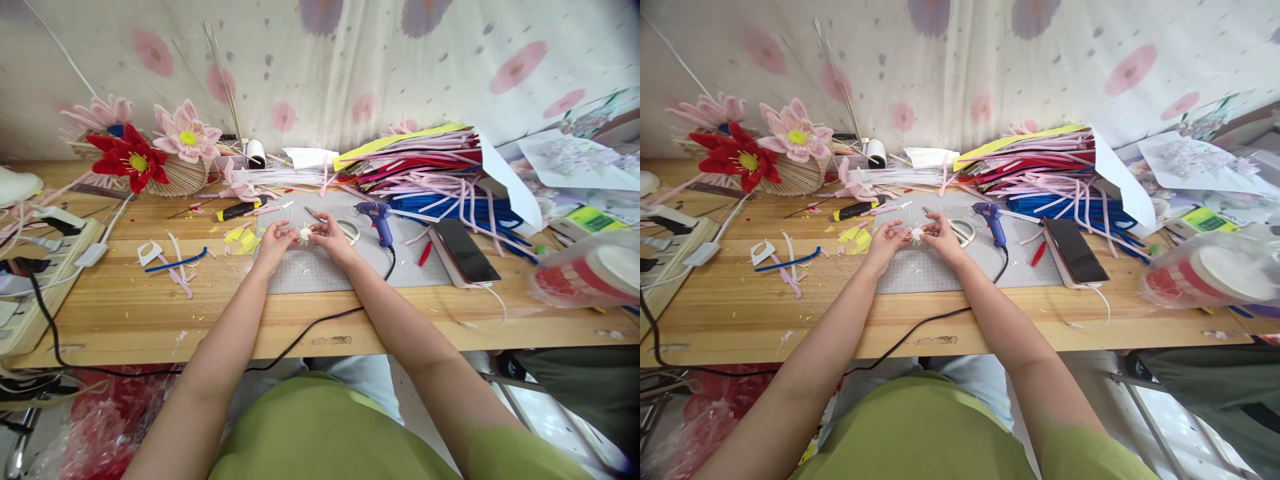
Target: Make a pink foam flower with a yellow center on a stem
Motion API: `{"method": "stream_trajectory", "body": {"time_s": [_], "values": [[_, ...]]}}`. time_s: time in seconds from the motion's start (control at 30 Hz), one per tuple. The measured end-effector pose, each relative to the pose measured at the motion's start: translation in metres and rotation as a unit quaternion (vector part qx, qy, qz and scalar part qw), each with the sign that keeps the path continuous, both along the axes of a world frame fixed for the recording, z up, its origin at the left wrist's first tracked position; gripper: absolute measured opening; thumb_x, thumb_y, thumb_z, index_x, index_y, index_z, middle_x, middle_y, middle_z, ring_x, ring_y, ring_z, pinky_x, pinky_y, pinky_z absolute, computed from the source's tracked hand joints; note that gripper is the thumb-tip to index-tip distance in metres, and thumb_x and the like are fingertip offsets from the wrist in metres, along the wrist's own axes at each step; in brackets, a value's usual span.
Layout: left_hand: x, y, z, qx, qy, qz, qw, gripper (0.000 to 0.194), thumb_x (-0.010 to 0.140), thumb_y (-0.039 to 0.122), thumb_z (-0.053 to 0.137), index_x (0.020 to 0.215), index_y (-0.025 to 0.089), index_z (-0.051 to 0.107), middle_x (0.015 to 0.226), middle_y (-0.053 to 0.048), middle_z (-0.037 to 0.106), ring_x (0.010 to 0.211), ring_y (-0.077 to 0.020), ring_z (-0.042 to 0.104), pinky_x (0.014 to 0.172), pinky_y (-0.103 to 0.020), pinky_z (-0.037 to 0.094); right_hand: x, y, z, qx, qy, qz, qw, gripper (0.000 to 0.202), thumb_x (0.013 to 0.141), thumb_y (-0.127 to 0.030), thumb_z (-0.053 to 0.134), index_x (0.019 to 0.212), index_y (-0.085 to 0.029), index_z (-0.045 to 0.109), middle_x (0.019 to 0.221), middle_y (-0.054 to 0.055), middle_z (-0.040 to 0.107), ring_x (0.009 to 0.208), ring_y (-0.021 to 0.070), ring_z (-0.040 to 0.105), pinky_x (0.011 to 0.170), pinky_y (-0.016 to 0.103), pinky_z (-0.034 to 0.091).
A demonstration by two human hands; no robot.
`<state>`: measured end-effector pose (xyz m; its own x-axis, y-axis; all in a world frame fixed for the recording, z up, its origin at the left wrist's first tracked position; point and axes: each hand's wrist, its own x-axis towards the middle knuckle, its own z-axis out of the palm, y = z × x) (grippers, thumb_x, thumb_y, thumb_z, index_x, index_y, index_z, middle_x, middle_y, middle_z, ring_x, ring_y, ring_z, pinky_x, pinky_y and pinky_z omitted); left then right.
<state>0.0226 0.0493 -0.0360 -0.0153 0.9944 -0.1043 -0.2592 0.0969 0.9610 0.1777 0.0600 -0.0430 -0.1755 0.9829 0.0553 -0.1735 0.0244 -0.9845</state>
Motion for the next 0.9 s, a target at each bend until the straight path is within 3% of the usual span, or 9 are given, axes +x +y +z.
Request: {"method": "stream_trajectory", "body": {"time_s": [0.1,0.23,0.33,0.4,0.53,0.6,0.67,0.8,0.9], "values": [[0.000,-0.001,-0.002,0.012,0.010,-0.011,1.000,0.048,0.056,0.014,0.074,0.098,0.017,0.051,0.078,0.000,0.063,0.067,-0.0111,0.062,0.071,-0.030,0.051,-0.002,0.000,0.000,-0.001,0.008,-0.001,1.000,0.054,0.055,-0.024,0.071,0.099,-0.025,0.042,0.077,-0.005,0.058,0.067,0.0106,0.055,0.067,0.028,0.046],[-0.003,0.003,-0.006,0.012,0.030,0.010,0.999,0.044,0.060,0.018,0.071,0.099,0.017,0.051,0.079,-0.001,0.062,0.068,-0.0120,0.061,0.072,-0.033,0.051,-0.002,0.000,-0.002,0.007,0.007,-0.014,1.000,0.054,0.055,-0.026,0.071,0.100,-0.025,0.041,0.077,-0.005,0.057,0.067,0.0108,0.055,0.067,0.028,0.045],[-0.004,0.002,-0.007,0.055,0.145,0.026,0.988,0.046,0.063,0.026,0.070,0.104,0.017,0.051,0.086,-0.004,0.062,0.072,-0.0138,0.061,0.074,-0.035,0.051,0.001,0.002,-0.004,0.020,0.009,-0.053,0.998,0.053,0.056,-0.028,0.069,0.101,-0.025,0.040,0.077,-0.004,0.056,0.069,0.0114,0.055,0.068,0.029,0.045],[-0.002,-0.004,-0.006,0.128,0.281,0.008,0.951,0.059,0.060,0.031,0.073,0.112,0.019,0.049,0.097,-0.007,0.061,0.084,-0.0177,0.060,0.082,-0.039,0.048,0.006,0.004,-0.005,0.035,0.005,-0.099,0.994,0.052,0.057,-0.030,0.067,0.101,-0.025,0.039,0.079,-0.004,0.055,0.072,0.0119,0.055,0.070,0.029,0.046],[0.010,-0.026,-0.002,0.275,0.523,-0.093,0.801,0.103,0.048,0.047,0.080,0.135,0.017,0.034,0.130,-0.017,0.046,0.122,-0.0315,0.041,0.103,-0.050,0.028,0.025,0.009,-0.005,0.073,-0.016,-0.205,0.976,0.047,0.062,-0.031,0.062,0.101,-0.026,0.036,0.082,-0.002,0.053,0.077,0.0120,0.055,0.073,0.029,0.045],[0.013,-0.034,-0.002,0.300,0.596,-0.116,0.736,0.097,0.059,0.053,0.071,0.138,0.014,0.029,0.137,-0.020,0.039,0.130,-0.0333,0.031,0.107,-0.052,0.018,0.035,0.011,-0.004,0.077,-0.016,-0.239,0.968,0.046,0.062,-0.029,0.061,0.100,-0.025,0.036,0.082,-0.002,0.051,0.076,0.0115,0.054,0.073,0.028,0.045],[0.009,-0.036,-0.003,0.304,0.645,-0.118,0.691,0.077,0.076,0.050,0.057,0.138,0.013,0.031,0.137,-0.020,0.040,0.133,-0.0312,0.028,0.109,-0.051,0.013,0.041,0.013,-0.003,0.074,-0.013,-0.255,0.964,0.045,0.062,-0.028,0.061,0.099,-0.025,0.036,0.081,-0.002,0.051,0.074,0.0111,0.054,0.072,0.028,0.045],[-0.019,-0.020,0.002,0.287,0.703,-0.042,0.650,0.058,0.082,0.036,0.050,0.133,0.010,0.039,0.136,-0.021,0.041,0.134,-0.0325,0.025,0.109,-0.054,0.010,0.040,0.012,-0.004,0.078,-0.024,-0.240,0.967,0.044,0.062,-0.025,0.060,0.099,-0.024,0.035,0.080,-0.003,0.051,0.074,0.0111,0.054,0.071,0.028,0.045],[-0.047,-0.003,0.013,0.293,0.694,0.015,0.657,0.047,0.082,0.022,0.049,0.128,0.014,0.046,0.134,-0.018,0.044,0.132,-0.0306,0.028,0.109,-0.054,0.013,0.034,0.010,-0.005,0.077,-0.034,-0.230,0.970,0.043,0.063,-0.023,0.060,0.099,-0.024,0.036,0.079,-0.003,0.051,0.071,0.0107,0.054,0.072,0.028,0.046]]}}
